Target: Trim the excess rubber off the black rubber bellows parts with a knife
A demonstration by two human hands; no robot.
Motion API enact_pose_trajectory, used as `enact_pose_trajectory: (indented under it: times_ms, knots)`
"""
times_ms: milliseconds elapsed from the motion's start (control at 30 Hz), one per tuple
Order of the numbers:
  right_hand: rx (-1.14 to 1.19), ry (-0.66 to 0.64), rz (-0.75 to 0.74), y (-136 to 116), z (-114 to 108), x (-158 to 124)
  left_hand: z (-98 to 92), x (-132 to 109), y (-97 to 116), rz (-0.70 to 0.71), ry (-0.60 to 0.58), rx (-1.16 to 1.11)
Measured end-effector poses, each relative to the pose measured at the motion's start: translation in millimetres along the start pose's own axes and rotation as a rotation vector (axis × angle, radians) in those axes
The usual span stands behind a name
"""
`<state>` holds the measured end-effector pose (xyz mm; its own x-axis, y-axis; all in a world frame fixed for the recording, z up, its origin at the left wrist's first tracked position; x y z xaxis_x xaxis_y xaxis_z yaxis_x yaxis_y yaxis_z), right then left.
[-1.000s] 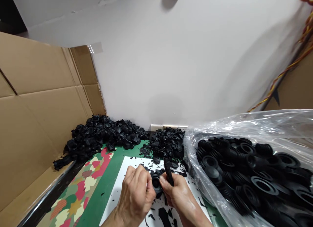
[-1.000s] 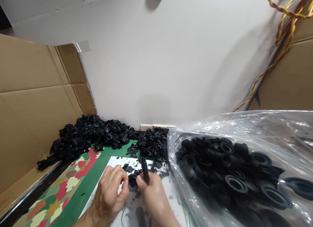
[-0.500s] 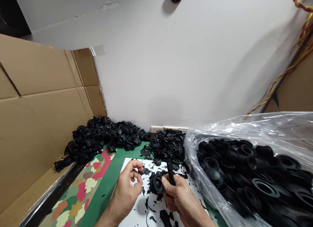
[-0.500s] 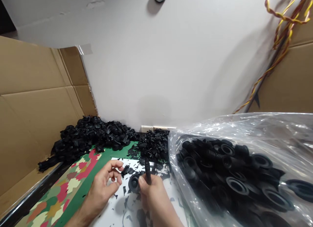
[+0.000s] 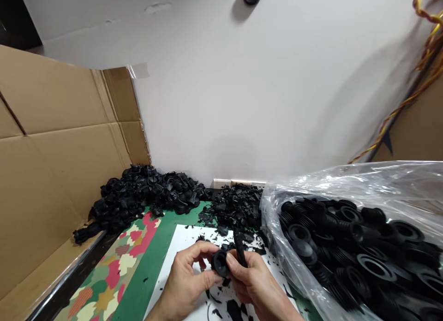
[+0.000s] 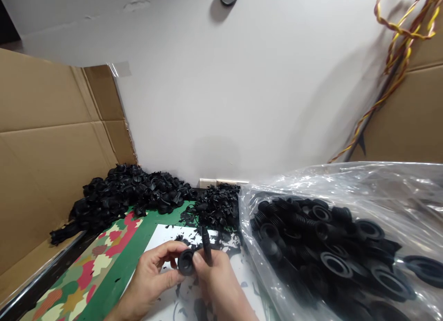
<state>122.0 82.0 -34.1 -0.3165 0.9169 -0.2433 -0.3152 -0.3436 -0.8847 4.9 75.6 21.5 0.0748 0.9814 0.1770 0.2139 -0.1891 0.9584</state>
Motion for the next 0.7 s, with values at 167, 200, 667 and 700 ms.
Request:
enact_pose_trajectory:
  times_ms: [167, 200, 667, 700]
  knots:
    - [-0.037, -0.006, 0.006, 3, -2, 1, -1.2, 0, -12, -0.057, -0.016, -0.114]
    - [-0.039, -0.01, 0.008, 4, -1, 2, -1.2, 0, -13, -0.068, -0.013, -0.128]
    - [-0.167, 0.182, -0.13, -18, -20, -4, -10.8, -10, -3, -0.043, 0.171, 0.266]
    - [-0.188, 0.169, -0.142, -19, -17, -5, -10.2, -11, -1, -0.02, 0.177, 0.31]
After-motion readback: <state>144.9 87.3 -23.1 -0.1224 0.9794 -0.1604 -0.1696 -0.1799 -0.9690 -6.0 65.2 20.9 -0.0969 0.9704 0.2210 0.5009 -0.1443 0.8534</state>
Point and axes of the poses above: each hand's wrist, its own x-axis towards the middle knuckle, its own z-axis out of the palm, y = z × x, the point moved 9 cm from there along x, towards the middle knuckle, and after that the axes turned 1 degree about x, right-handed, at the moved point
